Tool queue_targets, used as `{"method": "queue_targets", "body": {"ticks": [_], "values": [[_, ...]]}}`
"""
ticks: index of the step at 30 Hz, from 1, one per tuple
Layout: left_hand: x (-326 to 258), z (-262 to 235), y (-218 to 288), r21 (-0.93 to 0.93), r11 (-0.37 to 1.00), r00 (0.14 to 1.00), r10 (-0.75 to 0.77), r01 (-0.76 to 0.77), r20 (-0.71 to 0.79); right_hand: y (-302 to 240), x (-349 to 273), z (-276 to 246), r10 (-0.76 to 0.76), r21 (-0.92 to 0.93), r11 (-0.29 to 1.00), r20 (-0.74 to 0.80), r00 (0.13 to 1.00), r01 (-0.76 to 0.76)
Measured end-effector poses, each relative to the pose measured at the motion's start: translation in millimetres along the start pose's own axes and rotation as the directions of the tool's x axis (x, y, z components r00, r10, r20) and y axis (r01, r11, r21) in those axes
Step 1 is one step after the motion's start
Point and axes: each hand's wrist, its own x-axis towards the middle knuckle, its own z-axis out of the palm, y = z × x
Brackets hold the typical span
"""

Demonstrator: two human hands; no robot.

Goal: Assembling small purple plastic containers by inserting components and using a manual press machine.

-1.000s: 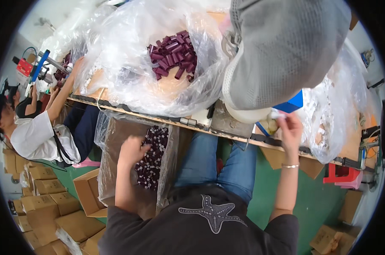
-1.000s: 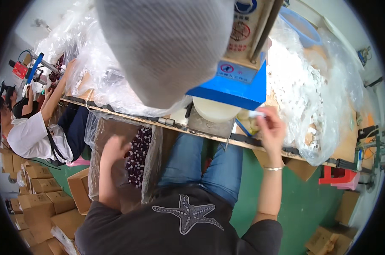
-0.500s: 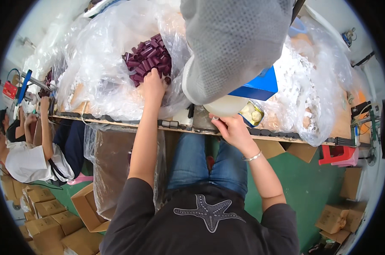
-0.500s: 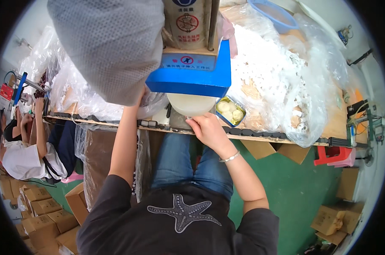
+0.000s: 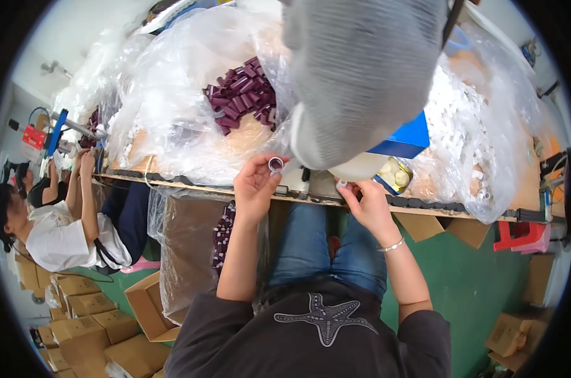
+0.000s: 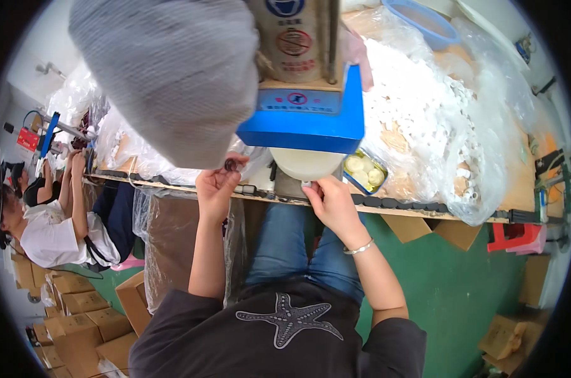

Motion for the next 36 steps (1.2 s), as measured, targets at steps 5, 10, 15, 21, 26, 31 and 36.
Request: {"method": "queue_targets", "body": {"ticks": [5,10,15,21,26,31,36], "values": [[-10.4,46.5,-19.4,0.024,0.996,0.995,0.081,-0.082,0.060,-3.5,-16.0,-15.6,-0.077,0.047,0.995,-0.209,0.975,0.089],[-19.0,84.4,-46.1,0.317,0.947,0.999,0.054,-0.053,0.006,3.4,-50.4,-41.1,-0.013,0.039,0.999,-0.230,0.973,0.022],[-19.3,92.9,-41.1,0.765,0.626,0.986,0.145,-0.155,0.081,10.0,-76.8,-62.7,0.034,-0.004,0.999,-0.261,0.965,-0.036],[-18.5,98.2,-36.0,0.823,0.553,0.987,0.149,-0.132,0.059,12.6,-90.6,-93.3,0.085,-0.047,0.993,-0.365,0.927,-0.110],[-15.3,95.9,-36.5,0.811,0.579,0.995,0.093,-0.083,0.035,15.0,-93.2,-101.4,0.118,-0.036,0.989,-0.381,0.917,-0.142],[-12.5,88.4,-45.4,0.831,0.528,0.984,0.109,-0.177,0.140,14.0,-93.5,-112.8,-0.003,-0.198,0.977,-0.363,0.932,-0.074],[-13.0,84.7,-39.5,0.747,0.625,0.974,0.162,-0.226,0.159,74.3,-96.2,-197.0,-0.043,-0.258,0.934,-0.768,0.639,-0.247]]}}
